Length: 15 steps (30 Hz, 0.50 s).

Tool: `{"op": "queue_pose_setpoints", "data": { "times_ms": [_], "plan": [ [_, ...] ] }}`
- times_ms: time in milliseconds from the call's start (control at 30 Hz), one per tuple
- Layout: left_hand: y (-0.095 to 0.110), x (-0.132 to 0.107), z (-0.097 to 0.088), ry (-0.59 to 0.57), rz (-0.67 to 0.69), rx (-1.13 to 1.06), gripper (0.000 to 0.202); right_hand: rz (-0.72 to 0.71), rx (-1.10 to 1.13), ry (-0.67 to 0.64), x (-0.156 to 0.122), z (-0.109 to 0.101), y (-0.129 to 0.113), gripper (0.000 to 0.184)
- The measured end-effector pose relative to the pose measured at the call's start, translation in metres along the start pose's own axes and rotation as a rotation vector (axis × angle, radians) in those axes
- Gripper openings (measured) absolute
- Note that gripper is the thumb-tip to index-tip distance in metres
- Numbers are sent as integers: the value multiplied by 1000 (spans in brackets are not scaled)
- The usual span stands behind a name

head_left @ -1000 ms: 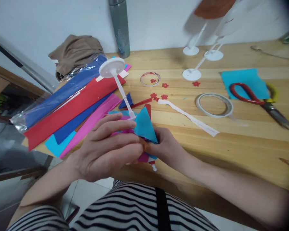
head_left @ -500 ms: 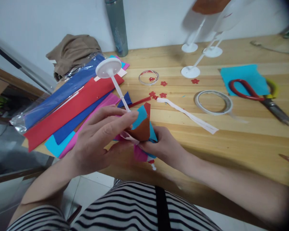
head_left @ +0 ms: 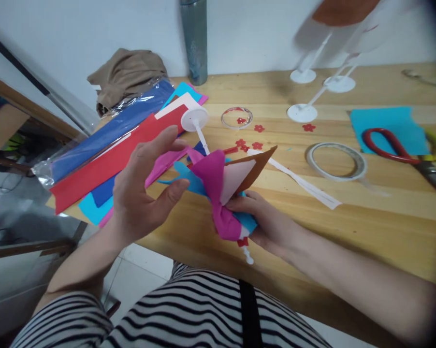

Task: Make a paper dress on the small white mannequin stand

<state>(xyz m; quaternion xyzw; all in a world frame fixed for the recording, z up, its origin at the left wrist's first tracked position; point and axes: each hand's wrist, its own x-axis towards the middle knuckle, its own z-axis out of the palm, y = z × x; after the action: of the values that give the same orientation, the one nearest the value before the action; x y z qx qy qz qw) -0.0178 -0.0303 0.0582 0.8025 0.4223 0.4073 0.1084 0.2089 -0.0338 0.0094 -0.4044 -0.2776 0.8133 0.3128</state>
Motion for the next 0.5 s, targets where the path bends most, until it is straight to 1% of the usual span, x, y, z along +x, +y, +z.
{"op": "queue_pose_setpoints", "data": {
  "times_ms": [67,133,167,200,267,333,367,400,433,500],
  "plan": [
    [-4,1,3,66,29,0,58,66,53,35,-1,0,-3,18],
    [-10,5,5,49,32,-37,56,98,76,53,-1,0,-5,19],
    [-14,8,4,17,34,-84,58,106,78,55,-2,0,-5,19],
    [-19,11,3,-52,45,-158,63,110,74,52,-2,0,-5,19],
    [-27,18,-1,-217,98,-311,83,111,56,37,-3,-2,-4,19],
    [-33,25,-4,-350,149,-349,96,94,35,23,-3,-4,-2,17],
    [-34,28,-5,-384,168,-329,98,83,16,9,-3,-4,-1,16],
    [-34,29,-5,-393,189,-291,95,71,-6,-11,-4,-5,0,15],
    [-32,30,-4,-375,213,-244,88,56,-28,-27,-4,-5,1,14],
    [-27,30,-2,-287,290,-139,68,23,-58,-35,-4,-4,2,16]
  ]
}}
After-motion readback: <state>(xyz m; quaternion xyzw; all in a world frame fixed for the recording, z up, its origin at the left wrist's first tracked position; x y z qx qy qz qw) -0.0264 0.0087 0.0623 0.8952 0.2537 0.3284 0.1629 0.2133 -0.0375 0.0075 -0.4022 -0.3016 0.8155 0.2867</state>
